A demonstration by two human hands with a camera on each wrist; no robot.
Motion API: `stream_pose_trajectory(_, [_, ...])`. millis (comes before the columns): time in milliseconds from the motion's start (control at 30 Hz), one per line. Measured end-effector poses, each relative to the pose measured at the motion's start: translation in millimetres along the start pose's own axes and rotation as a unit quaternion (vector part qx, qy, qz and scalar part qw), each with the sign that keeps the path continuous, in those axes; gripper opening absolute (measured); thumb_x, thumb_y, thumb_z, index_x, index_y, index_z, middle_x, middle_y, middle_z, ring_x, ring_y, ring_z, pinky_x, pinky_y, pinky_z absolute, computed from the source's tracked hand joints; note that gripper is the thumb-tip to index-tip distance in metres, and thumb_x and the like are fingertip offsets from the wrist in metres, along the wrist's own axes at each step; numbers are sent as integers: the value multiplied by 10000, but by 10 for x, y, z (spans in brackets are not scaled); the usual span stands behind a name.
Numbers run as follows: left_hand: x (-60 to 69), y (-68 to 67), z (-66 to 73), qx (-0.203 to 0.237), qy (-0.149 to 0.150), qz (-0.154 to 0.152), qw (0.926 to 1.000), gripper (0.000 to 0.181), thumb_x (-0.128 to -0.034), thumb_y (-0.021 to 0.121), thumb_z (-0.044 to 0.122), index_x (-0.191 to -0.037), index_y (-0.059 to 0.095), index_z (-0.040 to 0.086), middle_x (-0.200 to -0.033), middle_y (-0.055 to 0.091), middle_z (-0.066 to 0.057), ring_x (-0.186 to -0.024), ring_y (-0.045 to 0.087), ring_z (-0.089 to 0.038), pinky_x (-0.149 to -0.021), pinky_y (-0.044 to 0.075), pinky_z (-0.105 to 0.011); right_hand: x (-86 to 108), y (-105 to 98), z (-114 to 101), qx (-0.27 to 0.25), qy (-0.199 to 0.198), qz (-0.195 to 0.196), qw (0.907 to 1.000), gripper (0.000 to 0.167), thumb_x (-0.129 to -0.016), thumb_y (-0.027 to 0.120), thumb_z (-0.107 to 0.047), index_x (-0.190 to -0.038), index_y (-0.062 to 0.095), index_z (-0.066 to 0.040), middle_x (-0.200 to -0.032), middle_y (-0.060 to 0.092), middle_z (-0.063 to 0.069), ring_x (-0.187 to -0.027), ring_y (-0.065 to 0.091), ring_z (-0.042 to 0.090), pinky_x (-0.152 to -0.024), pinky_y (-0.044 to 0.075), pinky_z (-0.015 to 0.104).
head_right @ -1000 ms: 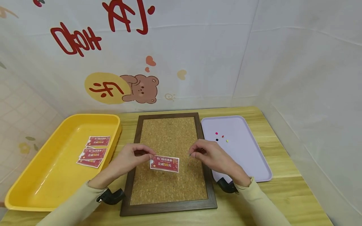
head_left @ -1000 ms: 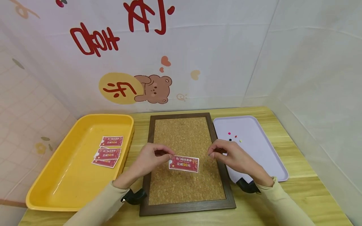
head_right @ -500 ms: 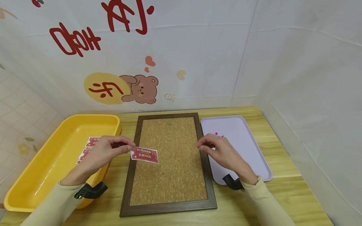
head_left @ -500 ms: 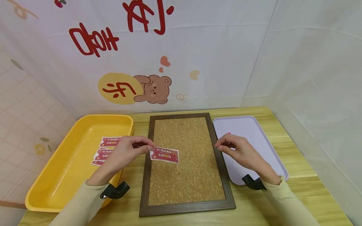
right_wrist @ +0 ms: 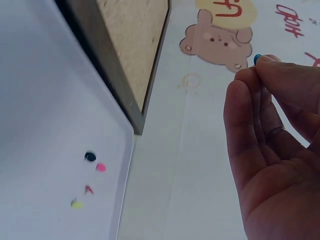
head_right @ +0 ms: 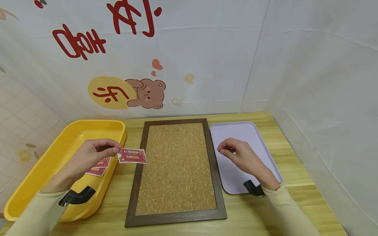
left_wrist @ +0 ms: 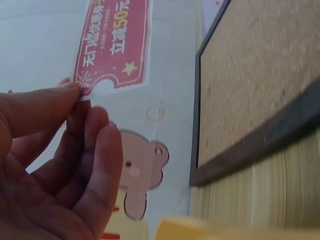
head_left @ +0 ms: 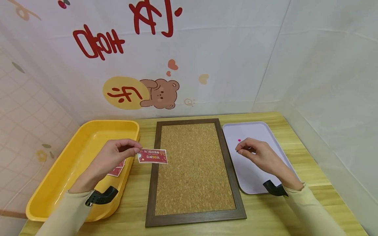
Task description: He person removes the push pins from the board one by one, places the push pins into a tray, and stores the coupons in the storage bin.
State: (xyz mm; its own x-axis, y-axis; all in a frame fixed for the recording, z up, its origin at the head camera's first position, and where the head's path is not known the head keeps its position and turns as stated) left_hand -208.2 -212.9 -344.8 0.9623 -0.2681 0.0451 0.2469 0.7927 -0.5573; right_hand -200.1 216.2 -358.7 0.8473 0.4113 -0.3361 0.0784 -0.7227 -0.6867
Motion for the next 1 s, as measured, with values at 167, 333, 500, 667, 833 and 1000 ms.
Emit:
stream_pose_trajectory(167, [21,-121,-88,101,67,-16,9999,206,-1025,673,189,-1136,716,21,-1016,730,-92,-913,701,-223,-808,569,-264,13,-69,117,180,159,33,9997,188,-934,733,22,-973,724,-162,-968,732,2,-834,642,63,-731,509,177])
stream_pose_trajectory(333, [45,-239,-204,205,-29,75,9998,223,-1045,637,170,-1152,686,-19,-1022,718,-121,-914,724,-234,-803,590,-281,9,-140,169,381,65,139,9992,192,-913,738,57,-972,735,-126,-957,740,-12,-805,624,50,-709,496,157])
stream_pose_trajectory(500, [85,-385,-319,217,-195,263,9992,286,-1050,635,217,-1175,684,-35,-1035,719,-109,-844,693,-219,-721,599,-301,-9,-183,211,483,-19,164,9987,203,-897,744,79,-964,734,-112,-931,734,-28,-774,605,45,-688,483,148])
stream_pose_trajectory(667, [109,-510,-431,261,-197,422,9986,297,-1053,628,207,-1187,673,-54,-1015,710,-36,-784,682,-228,-666,601,-313,-17,-207,309,455,143,89,9988,179,-915,733,60,-957,730,-114,-919,715,-50,-786,607,51,-693,483,155])
stream_pose_trajectory(833, [114,-619,-568,55,-123,555,9984,286,-1056,616,167,-1197,669,-77,-1014,692,38,-825,663,-215,-733,585,-239,-22,-215,427,431,344,-9,9985,180,-935,723,37,-956,726,-142,-924,725,-2,-813,631,53,-714,499,156])
stream_pose_trajectory(1000, [120,-693,-741,-81,-293,561,9980,310,-1062,606,177,-1228,659,-79,-1039,685,44,-872,638,-176,-757,578,-229,-19,-218,527,431,476,-106,9979,158,-951,711,23,-967,726,-133,-933,727,38,-821,641,60,-723,512,168])
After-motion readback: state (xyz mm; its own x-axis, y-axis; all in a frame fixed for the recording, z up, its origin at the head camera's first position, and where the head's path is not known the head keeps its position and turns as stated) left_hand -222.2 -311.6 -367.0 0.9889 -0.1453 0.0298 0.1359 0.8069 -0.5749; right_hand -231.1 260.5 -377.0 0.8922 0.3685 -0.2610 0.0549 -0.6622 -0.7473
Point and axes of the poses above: each hand's wrist, its own x-axis away from the middle knuckle, its own y-axis out of the palm, z = x × y, the point moved 10 cm from there along -x, towards the middle knuckle
